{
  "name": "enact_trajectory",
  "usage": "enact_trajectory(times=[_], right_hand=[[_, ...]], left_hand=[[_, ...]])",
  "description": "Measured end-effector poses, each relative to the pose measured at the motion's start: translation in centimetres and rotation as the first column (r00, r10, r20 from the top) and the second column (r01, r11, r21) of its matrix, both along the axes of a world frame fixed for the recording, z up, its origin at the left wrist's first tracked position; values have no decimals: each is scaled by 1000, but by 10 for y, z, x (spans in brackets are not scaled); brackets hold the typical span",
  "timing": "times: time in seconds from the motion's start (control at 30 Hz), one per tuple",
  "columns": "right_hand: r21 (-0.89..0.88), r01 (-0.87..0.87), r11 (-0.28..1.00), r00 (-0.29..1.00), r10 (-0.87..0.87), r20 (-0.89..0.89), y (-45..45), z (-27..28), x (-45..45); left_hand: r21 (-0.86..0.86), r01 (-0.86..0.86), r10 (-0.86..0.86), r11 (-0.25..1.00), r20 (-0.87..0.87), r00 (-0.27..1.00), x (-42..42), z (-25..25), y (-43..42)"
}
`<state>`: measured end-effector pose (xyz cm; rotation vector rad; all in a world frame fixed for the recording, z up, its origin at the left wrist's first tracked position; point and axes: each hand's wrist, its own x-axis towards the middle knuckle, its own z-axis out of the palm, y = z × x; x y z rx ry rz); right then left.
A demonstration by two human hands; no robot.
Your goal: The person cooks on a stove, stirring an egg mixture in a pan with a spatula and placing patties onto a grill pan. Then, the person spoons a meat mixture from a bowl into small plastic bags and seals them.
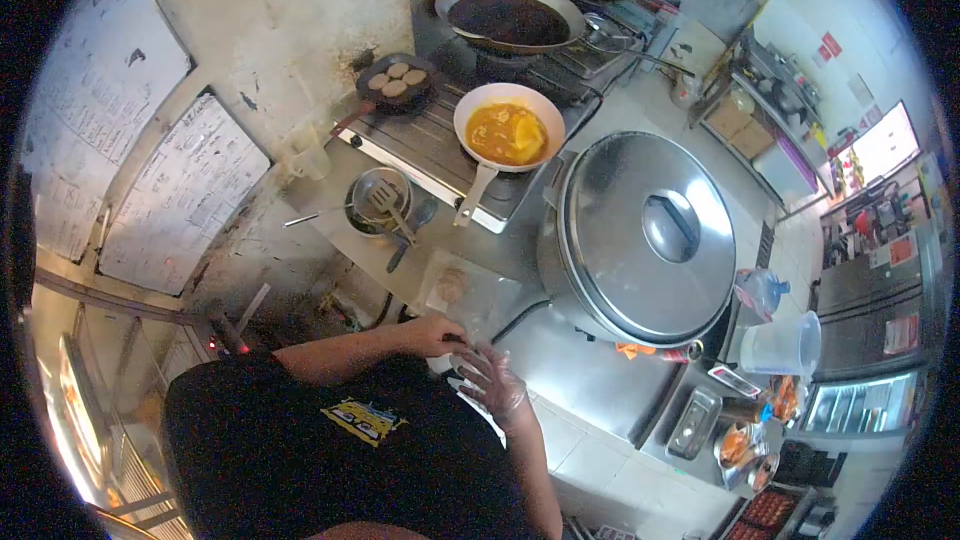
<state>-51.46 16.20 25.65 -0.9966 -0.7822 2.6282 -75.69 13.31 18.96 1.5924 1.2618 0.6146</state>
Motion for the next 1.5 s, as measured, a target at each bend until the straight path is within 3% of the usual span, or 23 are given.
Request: enact_trajectory(times=[0.13,0.2,0.23,0.3,0.37,0.43,0.47,0.5,0.57,0.63,0.67,0.7,0.73,0.77,0.8,0.83,0.9,0.93,1.0,1.07,1.2,1.23,1.5], right_hand=[[46,-143,989,990,144,-5,15,-14,-7],[234,-189,954,981,174,81,23,-14,-11],[236,-197,951,980,181,87,29,-22,-7],[157,-26,987,999,31,-34,46,-29,-4],[192,-30,981,998,40,-47,59,-12,-5],[178,60,982,995,-72,64,69,-21,-5],[209,103,973,985,-130,118,74,-43,-10],[215,95,972,983,-126,134,79,-58,-6],[-89,375,923,926,-368,85,81,-52,-28],[-66,293,954,952,-285,110,88,-92,-37],[42,270,962,926,-271,262,89,-117,-47],[143,231,962,871,-270,409,86,-145,-57],[54,474,879,816,-462,348,86,-175,-64],[-20,558,829,783,-519,343,90,-194,-65],[-11,563,826,777,-525,348,93,-207,-69],[49,565,824,744,-534,401,97,-219,-74],[165,556,815,665,-555,500,99,-236,-84],[222,545,808,619,-567,544,99,-239,-87],[323,535,781,532,-608,589,96,-237,-95],[491,475,730,359,-670,650,94,-233,-102],[483,573,663,282,-712,643,80,-229,-90],[435,661,611,365,-768,525,67,-232,-75],[395,709,585,192,-698,690,34,-201,-50]], left_hand=[[44,-81,80,996,7,997,-26,-22,-1],[130,-275,275,953,15,961,-39,-26,5],[131,-283,283,950,22,959,-48,-29,9],[228,-337,376,914,-159,913,-72,-35,20],[224,-348,382,911,-134,915,-102,-53,28],[208,-353,380,912,-106,919,-120,-44,40],[-112,-319,311,941,-82,947,-128,-14,47],[-418,-238,246,877,-35,969,-136,1,53],[-439,-177,228,881,65,972,-156,-19,67],[-448,-116,205,887,156,966,-184,-20,83],[-243,-253,229,936,-126,965,-202,-10,94],[-3,-319,293,948,-385,875,-222,-2,105],[92,-575,580,813,-208,788,-252,2,113],[234,-743,779,627,-194,596,-286,-1,123],[290,-811,849,508,-326,415,-320,14,134],[533,-712,847,457,-506,164,-366,-19,149],[759,-551,815,345,-534,-225,-416,-21,152],[756,-555,818,348,-534,-214,-440,-34,156],[272,-873,773,405,-612,168,-482,-70,167],[286,-857,787,430,-584,200,-497,-91,165],[330,-822,787,464,-580,211,-487,-111,158],[317,-817,774,481,-592,226,-485,-117,156],[332,-850,789,408,-597,145,-480,-124,150]])
